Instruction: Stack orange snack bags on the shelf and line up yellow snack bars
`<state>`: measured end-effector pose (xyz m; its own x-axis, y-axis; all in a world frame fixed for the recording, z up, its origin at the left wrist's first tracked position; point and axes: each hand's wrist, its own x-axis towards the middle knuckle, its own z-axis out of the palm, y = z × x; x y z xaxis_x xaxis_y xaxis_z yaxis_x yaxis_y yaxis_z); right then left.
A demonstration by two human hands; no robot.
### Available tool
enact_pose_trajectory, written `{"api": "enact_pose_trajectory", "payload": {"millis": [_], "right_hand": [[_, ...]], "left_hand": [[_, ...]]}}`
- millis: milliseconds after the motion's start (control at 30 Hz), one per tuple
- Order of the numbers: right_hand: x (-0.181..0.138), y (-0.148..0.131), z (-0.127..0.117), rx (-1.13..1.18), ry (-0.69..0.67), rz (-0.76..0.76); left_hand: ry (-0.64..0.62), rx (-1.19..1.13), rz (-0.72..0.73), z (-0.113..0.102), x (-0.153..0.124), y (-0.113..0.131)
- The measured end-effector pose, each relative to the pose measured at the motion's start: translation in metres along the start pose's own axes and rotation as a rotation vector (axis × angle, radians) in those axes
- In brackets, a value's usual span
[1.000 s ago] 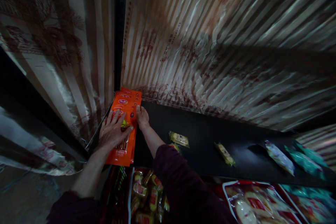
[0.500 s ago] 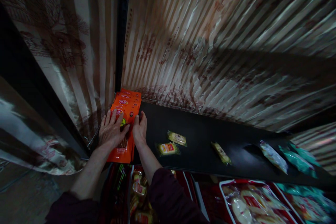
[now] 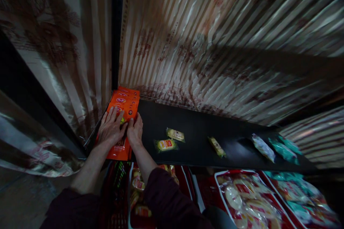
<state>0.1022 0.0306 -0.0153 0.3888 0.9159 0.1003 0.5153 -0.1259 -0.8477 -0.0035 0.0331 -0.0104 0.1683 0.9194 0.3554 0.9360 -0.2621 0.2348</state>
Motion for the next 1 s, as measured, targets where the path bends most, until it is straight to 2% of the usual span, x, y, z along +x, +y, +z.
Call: {"api": "enact_pose_trajectory", "payload": {"millis": [167, 233, 300, 367, 467, 567, 633, 700, 733, 800, 833, 933, 967, 1000], "right_hand": [[-0.003, 0.001, 0.006, 0.015, 0.056, 0.023], [-0.007, 0.003, -0.005, 0.038, 0.059, -0.004], [-0.018, 0.006, -0.023, 0.057, 0.065, -0.119], [-0.038, 0.011, -0.047, 0.071, 0.081, -0.266], [-0.08, 0.026, -0.083, 0.072, 0.121, -0.382], [-0.13, 0.06, -0.112, 0.057, 0.107, -0.419], [-0.162, 0.095, -0.129, -0.006, 0.018, -0.395], [-0.191, 0.133, -0.145, -0.154, -0.113, -0.273], [-0.203, 0.151, -0.152, -0.271, -0.199, -0.177], [-0.223, 0.182, -0.163, -0.541, -0.44, 0.029], [-0.231, 0.193, -0.167, -0.631, -0.566, 0.077], [-0.248, 0.212, -0.172, -0.682, -0.65, 0.122], [-0.251, 0.213, -0.172, -0.689, -0.66, 0.129], [-0.253, 0.214, -0.172, -0.695, -0.674, 0.129]], "left_hand": [[-0.016, -0.037, 0.028, 0.006, 0.002, -0.005], [0.007, -0.056, 0.045, 0.007, 0.003, -0.007], [0.041, -0.075, 0.062, 0.006, 0.002, -0.007], [0.085, -0.106, 0.085, 0.002, 0.0, -0.003], [0.157, -0.2, 0.149, -0.009, -0.008, 0.013], [0.207, -0.345, 0.297, -0.027, -0.024, 0.044], [0.192, -0.429, 0.445, -0.037, -0.042, 0.071], [0.075, -0.46, 0.596, -0.038, -0.067, 0.101], [-0.035, -0.454, 0.648, -0.034, -0.083, 0.115], [-0.351, -0.406, 0.722, -0.017, -0.121, 0.14], [-0.516, -0.378, 0.724, -0.005, -0.142, 0.149], [-0.948, -0.237, 0.649, 0.029, -0.207, 0.16], [-1.098, -0.205, 0.583, 0.038, -0.225, 0.16], [-1.144, -0.189, 0.534, 0.043, -0.24, 0.157]]}}
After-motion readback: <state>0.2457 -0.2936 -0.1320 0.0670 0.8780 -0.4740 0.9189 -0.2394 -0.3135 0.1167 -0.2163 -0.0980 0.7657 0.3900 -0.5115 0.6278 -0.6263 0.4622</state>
